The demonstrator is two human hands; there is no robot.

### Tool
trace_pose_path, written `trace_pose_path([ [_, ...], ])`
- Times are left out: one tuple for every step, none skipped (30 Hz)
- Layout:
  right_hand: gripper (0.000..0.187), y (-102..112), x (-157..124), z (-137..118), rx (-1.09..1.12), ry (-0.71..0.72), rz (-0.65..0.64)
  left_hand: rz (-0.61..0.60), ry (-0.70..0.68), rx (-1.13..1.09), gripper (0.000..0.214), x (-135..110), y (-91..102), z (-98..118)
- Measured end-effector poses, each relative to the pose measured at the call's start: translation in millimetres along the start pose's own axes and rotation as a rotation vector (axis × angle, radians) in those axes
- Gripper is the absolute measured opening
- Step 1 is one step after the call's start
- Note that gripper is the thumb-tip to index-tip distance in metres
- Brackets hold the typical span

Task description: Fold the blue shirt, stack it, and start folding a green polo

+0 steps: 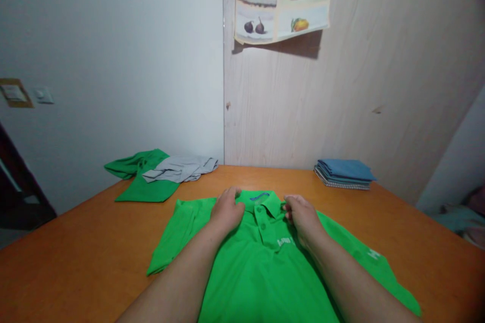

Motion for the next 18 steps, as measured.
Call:
trace_pose_path([
  [0.023,-0.9,0.1,1.1,-0.012,-0.005,-0.008,-0.034,0.019,0.041,0.039,-1.3,-1.1,-0.6],
  [0.022,-2.1,-0.2,2.0,-0.022,-0.011,-0.019,-0.061,0.038,0.084,0.039,-2.5,-1.4,-1.1],
  [0.022,-3.5,-0.8,2.5,-0.032,-0.016,-0.030,-0.078,0.053,0.129,0.039,-3.7,-0.9,-1.2],
  [0.023,-5.1,-1.6,2.6,-0.042,-0.020,-0.044,-0.089,0.060,0.173,0.040,-4.6,0.1,-0.8],
  [0.023,-6.8,-2.6,2.5,-0.055,-0.022,-0.059,-0.093,0.062,0.212,0.040,-5.2,1.4,0.0],
  [0.023,-8.4,-3.5,2.2,-0.070,-0.025,-0.074,-0.096,0.061,0.243,0.042,-5.7,2.6,0.9],
  [0.024,-9.8,-4.3,2.0,-0.083,-0.026,-0.087,-0.097,0.058,0.262,0.043,-6.0,3.6,2.0],
  [0.025,-10.8,-4.9,1.9,-0.094,-0.027,-0.098,-0.100,0.053,0.270,0.044,-6.1,4.2,3.2],
  [0.025,-11.5,-5.3,1.7,-0.102,-0.025,-0.105,-0.101,0.046,0.269,0.045,-6.0,4.6,4.4],
  [0.026,-12.0,-5.4,1.8,-0.109,-0.024,-0.111,-0.097,0.037,0.263,0.045,-5.8,5.0,5.7],
  [0.026,-12.4,-5.4,2.0,-0.117,-0.021,-0.117,-0.089,0.026,0.257,0.044,-5.5,5.4,7.2],
  [0.026,-12.9,-5.3,2.2,-0.123,-0.016,-0.123,-0.076,0.012,0.252,0.041,-5.1,6.0,8.7],
  [0.026,-13.3,-5.2,2.4,-0.129,-0.010,-0.129,-0.062,-0.004,0.249,0.037,-4.6,6.5,10.3],
  [0.026,-13.7,-5.0,2.6,-0.133,-0.002,-0.134,-0.053,-0.021,0.245,0.032,-4.2,6.7,11.8],
  [0.025,-14.2,-4.8,2.7,-0.136,0.007,-0.138,-0.050,-0.039,0.239,0.025,-3.8,6.6,13.3],
  [0.025,-14.8,-4.5,2.9,-0.141,0.016,-0.142,-0.050,-0.058,0.230,0.019,-3.5,6.4,14.8],
  [0.025,-15.6,-4.2,3.2,-0.148,0.025,-0.148,-0.051,-0.078,0.218,0.014,-3.3,6.1,16.4],
  [0.025,-16.4,-3.8,3.9,-0.158,0.031,-0.154,-0.056,-0.097,0.203,0.010,-3.3,5.8,18.1],
])
Point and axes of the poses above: each hand's wrist, its own x-axis towards the middle knuckle, its own y-axis out of the back of the hand, z = x × y, the point moved 6 cm from there along x, towards the middle knuckle, and after that the axes turned 4 degrees about -y, right-handed, at the moved point
